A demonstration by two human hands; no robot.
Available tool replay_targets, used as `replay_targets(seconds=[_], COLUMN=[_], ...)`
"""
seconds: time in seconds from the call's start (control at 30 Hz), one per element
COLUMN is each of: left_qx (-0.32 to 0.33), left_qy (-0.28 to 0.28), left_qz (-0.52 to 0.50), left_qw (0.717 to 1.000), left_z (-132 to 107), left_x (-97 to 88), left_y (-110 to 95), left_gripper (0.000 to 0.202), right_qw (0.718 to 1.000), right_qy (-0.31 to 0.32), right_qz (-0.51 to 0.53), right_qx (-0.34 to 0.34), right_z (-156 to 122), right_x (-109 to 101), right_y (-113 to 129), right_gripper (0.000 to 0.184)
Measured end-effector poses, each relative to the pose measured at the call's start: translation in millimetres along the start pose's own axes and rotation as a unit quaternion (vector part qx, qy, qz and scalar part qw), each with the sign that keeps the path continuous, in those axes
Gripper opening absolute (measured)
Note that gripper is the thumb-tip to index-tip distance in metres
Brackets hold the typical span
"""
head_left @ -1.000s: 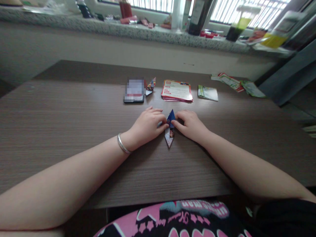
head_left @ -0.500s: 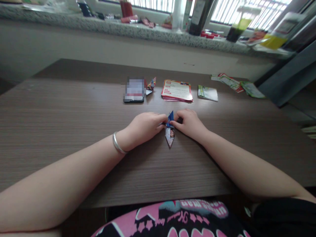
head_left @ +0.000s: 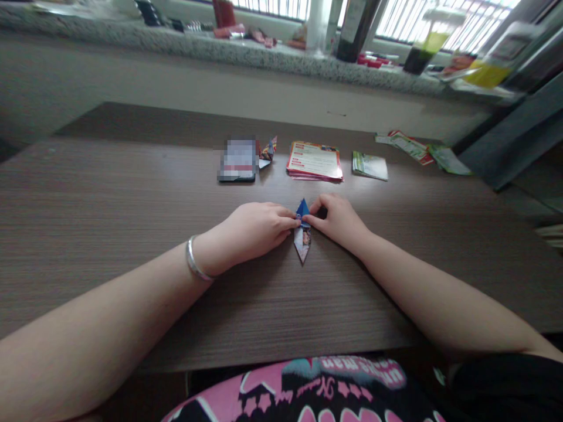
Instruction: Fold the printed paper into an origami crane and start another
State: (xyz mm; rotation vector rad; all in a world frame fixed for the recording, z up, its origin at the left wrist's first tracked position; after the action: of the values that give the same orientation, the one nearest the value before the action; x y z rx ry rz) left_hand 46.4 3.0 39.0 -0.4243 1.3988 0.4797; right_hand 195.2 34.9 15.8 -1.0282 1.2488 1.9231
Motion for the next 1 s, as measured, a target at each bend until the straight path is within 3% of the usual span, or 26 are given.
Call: replay_targets(seconds=[0.2, 0.5, 0.73, 1.0], left_qx=[-0.031, 0.005, 0.013, 0.035], left_qy=[0.009, 0.01, 0.002, -0.017], left_qz=[0.028, 0.004, 0.004, 0.014], left_qw=[0.999, 1.0, 1.0, 0.999], left_z=[-2.3, -0.1, -1.0, -0.7], left_x=[-1.5, 4.2, 2.4, 3.0], left_y=[-0.7, -2.2, -2.7, -5.4], left_gripper=[0.033, 0.032, 0.029, 0.029], right_qw=[1.0, 0.999, 0.996, 0.973], right_qy=[0.014, 0.005, 0.015, 0.043], right_qz=[0.011, 0.018, -0.029, -0.14], right_qx=[-0.024, -0.044, -0.089, -0.181], right_z=[0.0, -0.1, -5.3, -27.1], right_x=[-0.1, -0.1, -1.5, -13.1], right_y=[1.5, 0.6, 6.4, 27.7], right_gripper=[0.012, 0.011, 0.01, 0.021])
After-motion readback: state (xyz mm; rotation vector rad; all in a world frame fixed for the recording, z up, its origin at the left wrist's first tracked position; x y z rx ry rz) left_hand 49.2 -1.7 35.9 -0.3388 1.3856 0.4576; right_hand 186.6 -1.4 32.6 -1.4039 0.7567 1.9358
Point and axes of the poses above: each hand's wrist, its own z-axis towards the middle knuckle, its own x-axis out of the palm, y = z × x, the point moved 6 cm from there along z, towards the middle knuckle, and after that the axes turned 1 degree about y, right-handed, at the moved point
